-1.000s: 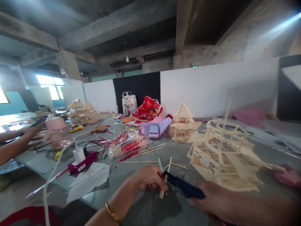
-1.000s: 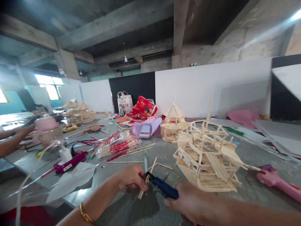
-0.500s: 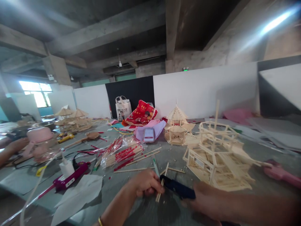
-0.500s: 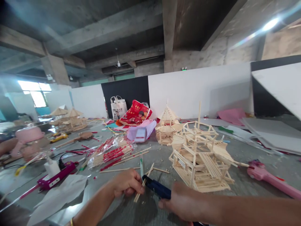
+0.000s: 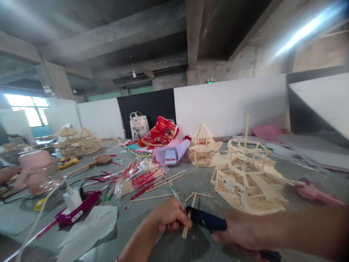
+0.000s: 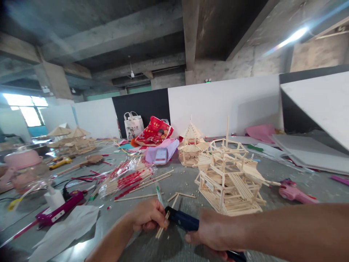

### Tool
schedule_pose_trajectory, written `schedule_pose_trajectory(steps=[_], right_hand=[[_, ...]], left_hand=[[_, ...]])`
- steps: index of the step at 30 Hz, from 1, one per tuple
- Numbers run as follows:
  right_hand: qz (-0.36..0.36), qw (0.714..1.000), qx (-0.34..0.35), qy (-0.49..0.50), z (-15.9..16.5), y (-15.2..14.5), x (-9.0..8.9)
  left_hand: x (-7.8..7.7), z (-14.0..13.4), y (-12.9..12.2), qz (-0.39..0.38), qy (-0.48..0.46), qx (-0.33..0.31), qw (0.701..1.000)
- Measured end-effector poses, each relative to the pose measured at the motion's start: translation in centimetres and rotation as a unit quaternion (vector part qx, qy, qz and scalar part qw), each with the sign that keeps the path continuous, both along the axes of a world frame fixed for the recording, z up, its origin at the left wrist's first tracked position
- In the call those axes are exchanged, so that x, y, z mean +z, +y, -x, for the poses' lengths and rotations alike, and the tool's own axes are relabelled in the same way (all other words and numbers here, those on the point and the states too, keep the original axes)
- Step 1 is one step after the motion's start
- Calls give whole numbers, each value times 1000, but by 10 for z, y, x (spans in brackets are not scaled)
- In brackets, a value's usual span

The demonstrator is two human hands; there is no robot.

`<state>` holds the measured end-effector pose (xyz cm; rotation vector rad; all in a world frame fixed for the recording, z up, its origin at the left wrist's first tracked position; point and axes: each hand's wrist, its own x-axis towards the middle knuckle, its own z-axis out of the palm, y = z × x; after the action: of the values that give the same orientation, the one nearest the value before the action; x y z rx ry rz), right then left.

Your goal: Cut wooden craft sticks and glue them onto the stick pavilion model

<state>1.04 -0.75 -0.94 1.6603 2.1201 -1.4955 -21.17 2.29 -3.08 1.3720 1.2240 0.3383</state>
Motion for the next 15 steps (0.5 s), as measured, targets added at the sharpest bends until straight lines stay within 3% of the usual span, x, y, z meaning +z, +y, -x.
schedule_pose_trajectory(steps=[3, 8, 10, 13, 15], right_hand=[[-38, 999, -23, -22, 3, -2, -1], [126, 991, -41, 3, 6, 6, 13], [145, 989, -31, 15, 4, 8, 23], [127, 992, -22, 6, -8, 3, 33], [39, 998, -53, -7, -21, -8, 30]], left_hand=[[-2, 0, 0, -8, 5, 3, 1000], [-2, 6, -2, -44, 13, -2, 999], [0, 9, -4, -70, 9, -3, 997], [7, 11, -7, -102, -9, -8, 995], [13, 11, -8, -126, -29, 1, 992]])
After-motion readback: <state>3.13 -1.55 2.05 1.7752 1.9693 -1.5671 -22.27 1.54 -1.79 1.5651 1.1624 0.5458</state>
